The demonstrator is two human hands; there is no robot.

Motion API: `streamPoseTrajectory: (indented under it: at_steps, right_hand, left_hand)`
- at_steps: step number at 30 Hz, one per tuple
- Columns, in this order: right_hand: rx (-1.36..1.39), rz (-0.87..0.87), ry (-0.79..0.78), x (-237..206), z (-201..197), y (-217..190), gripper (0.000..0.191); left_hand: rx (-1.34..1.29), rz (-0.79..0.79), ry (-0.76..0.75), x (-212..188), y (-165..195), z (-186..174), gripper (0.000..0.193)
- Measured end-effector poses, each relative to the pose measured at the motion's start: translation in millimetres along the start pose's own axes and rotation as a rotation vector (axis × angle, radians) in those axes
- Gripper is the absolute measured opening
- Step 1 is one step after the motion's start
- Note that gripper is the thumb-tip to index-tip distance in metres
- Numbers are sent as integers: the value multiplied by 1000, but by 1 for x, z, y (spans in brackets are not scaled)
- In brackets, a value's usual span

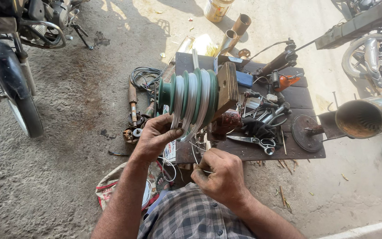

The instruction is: The person winds white cable onto a green spool mounted on a hand-cranked winding machine, turning the crank to reel in the wire. They use scissors to trim the cable, tighten the spool with a wrench, then slip the finished coil of cable off the spool.

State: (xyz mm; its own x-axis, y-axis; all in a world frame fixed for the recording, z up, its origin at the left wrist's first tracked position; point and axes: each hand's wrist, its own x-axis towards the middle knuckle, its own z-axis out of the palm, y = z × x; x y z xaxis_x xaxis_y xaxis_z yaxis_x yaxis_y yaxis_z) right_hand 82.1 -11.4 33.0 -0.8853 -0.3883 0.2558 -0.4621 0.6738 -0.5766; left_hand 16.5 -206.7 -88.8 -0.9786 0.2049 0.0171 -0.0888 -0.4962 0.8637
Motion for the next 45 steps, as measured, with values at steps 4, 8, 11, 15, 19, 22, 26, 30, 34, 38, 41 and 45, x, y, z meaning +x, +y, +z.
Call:
streamPoseTrajectory:
  at_steps: [4, 8, 11, 15, 19, 22, 26, 30, 34, 38, 41, 45]
  right_hand:
    - [-14, 67, -31, -4, 6, 12, 19]
    - [9, 39, -31, -7, 13, 21, 19]
    - [-12, 26, -9, -6, 15, 23, 17]
    - [4, -63, 26, -7, 7, 19, 15]
    - [78, -148, 76, -12, -8, 8, 12]
    - [323, -75, 5, -14, -10, 1, 12]
    - [431, -100, -16, -13, -2, -6, 10]
    - [414, -146, -33, -15, 0, -8, 9]
    - [403, -157, -41, -14, -3, -8, 8]
    - [319, -277, -21, -13, -5, -8, 10]
    - [268, -365, -12, -12, -6, -9, 11]
    - [246, -401, -22, -10, -11, -6, 13]
  left_hand:
    - [-65, -2, 3, -2, 3, 3, 33]
    - [-224, -9, -31, -1, 2, 0, 36]
    - [-273, -47, -5, 2, -2, -3, 32]
    - [-189, -53, 11, 2, -8, -3, 31]
    - [-149, -1, 19, 0, -7, 2, 33]
    - [-9, 98, 83, -4, -2, 10, 37]
    - [561, 447, 368, -17, 3, 27, 36]
    - [734, 524, 478, -35, 8, 46, 18]
    - [917, 726, 459, -45, 17, 59, 16]
    - [926, 753, 473, -44, 22, 69, 20]
    - [891, 700, 495, -42, 23, 73, 15]
    - [891, 715, 476, -42, 21, 73, 11]
